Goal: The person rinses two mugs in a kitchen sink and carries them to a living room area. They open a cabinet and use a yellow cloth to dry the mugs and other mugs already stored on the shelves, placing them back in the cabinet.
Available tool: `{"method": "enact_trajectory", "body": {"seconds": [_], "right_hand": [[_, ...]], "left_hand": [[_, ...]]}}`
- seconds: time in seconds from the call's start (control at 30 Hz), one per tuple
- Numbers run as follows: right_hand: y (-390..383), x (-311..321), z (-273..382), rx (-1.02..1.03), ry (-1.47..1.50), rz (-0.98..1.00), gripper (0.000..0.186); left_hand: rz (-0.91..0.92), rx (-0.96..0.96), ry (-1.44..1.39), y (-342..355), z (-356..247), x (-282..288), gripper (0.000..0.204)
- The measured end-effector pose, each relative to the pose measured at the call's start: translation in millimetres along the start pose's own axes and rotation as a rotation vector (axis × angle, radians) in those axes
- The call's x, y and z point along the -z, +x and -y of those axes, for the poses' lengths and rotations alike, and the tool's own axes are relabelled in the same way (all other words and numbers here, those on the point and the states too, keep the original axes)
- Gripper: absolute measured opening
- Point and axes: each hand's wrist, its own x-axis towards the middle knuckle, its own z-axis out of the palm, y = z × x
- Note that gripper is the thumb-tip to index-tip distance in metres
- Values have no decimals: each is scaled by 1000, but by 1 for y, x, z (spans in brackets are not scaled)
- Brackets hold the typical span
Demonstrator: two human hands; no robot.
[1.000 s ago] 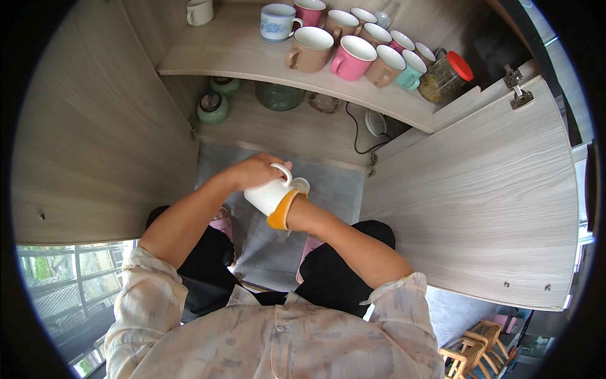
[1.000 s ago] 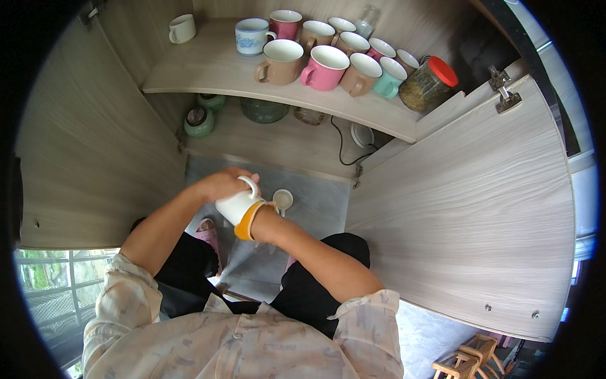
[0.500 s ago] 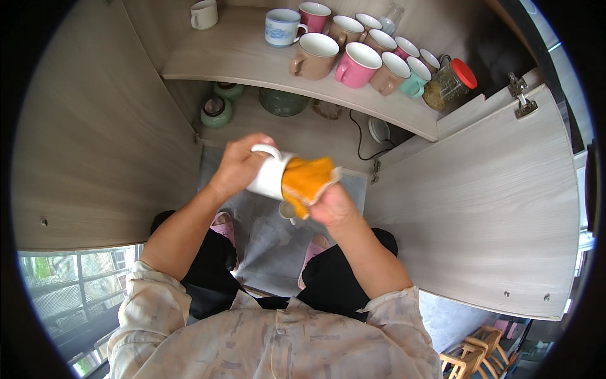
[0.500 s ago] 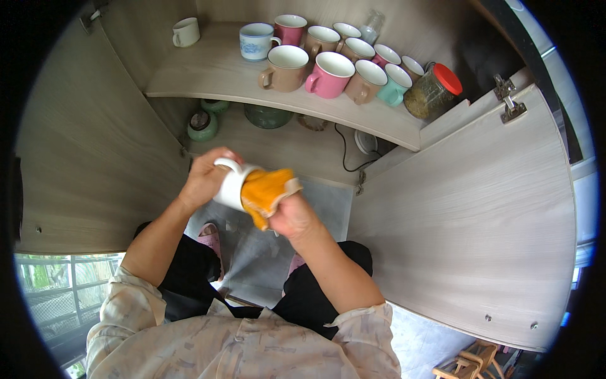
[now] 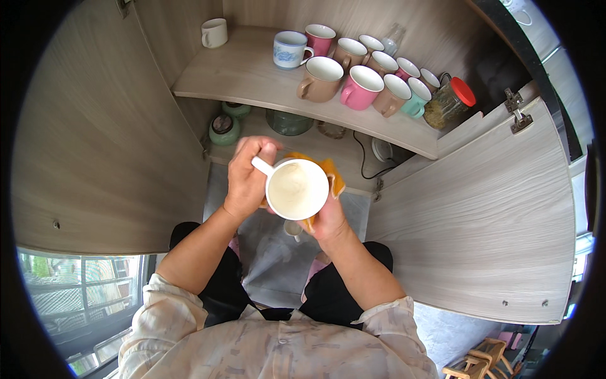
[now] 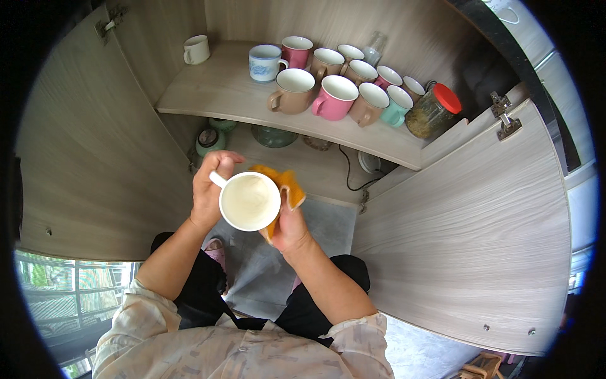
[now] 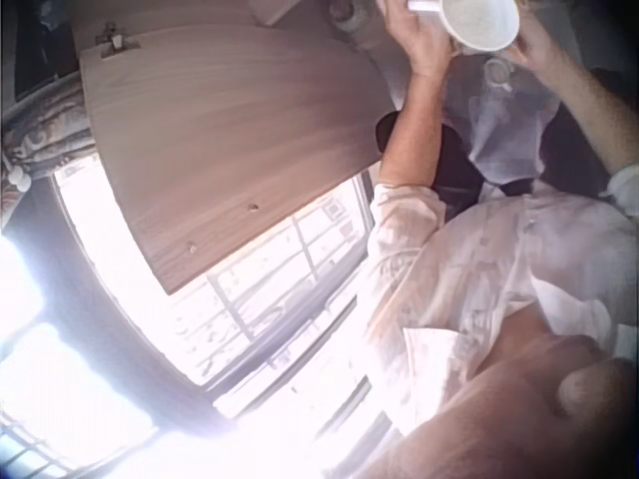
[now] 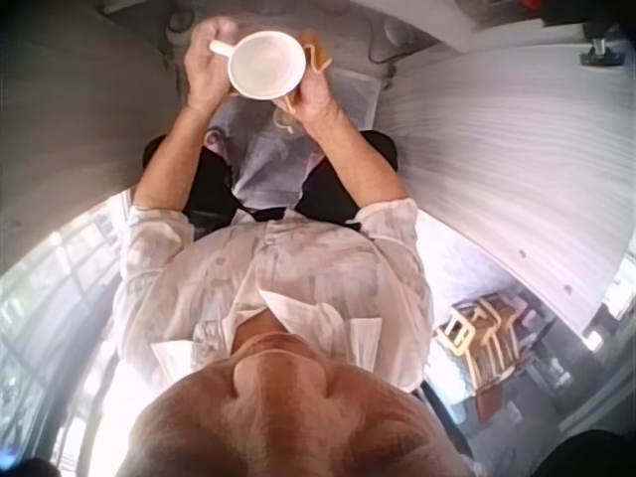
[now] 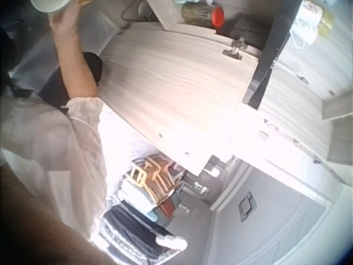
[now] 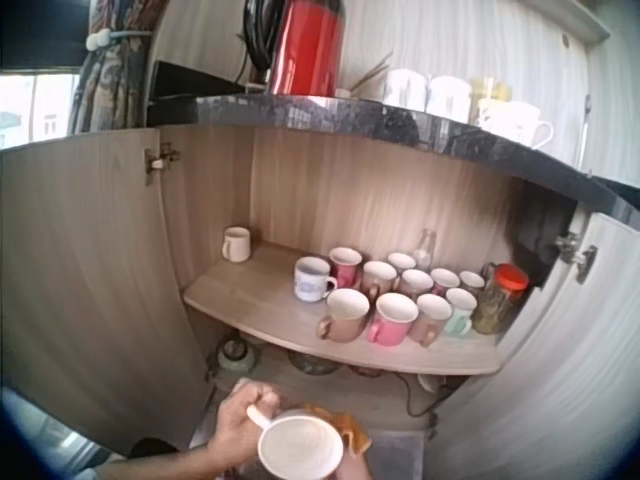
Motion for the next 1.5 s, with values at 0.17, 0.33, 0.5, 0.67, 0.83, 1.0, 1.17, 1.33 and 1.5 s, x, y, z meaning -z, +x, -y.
{"method": "enact_trajectory", "body": {"seconds": [0.17,0.33,0.5,0.67,0.83,1.0,1.17,1.33,1.5], "right_hand": [[8,9,18,136,-128,-357,39],[9,17,33,231,-369,-472,29],[12,14,38,297,-480,-420,25],[16,20,44,355,-638,-415,20],[17,28,49,339,-483,-461,18],[17,27,48,247,-543,-481,17],[20,22,44,139,-574,-456,18],[26,35,42,133,-592,-458,17],[31,35,48,84,-572,-511,17]], "left_hand": [[149,-95,265,-7,9,-3,16],[591,46,272,-8,10,9,23],[655,-9,82,-13,5,8,20],[615,430,-265,-16,12,16,20],[269,759,-698,4,-12,29,22],[89,491,-615,76,22,59,20],[47,603,-468,166,95,70,26],[-31,655,-392,237,175,61,27],[-99,688,-369,279,213,49,29]]}}
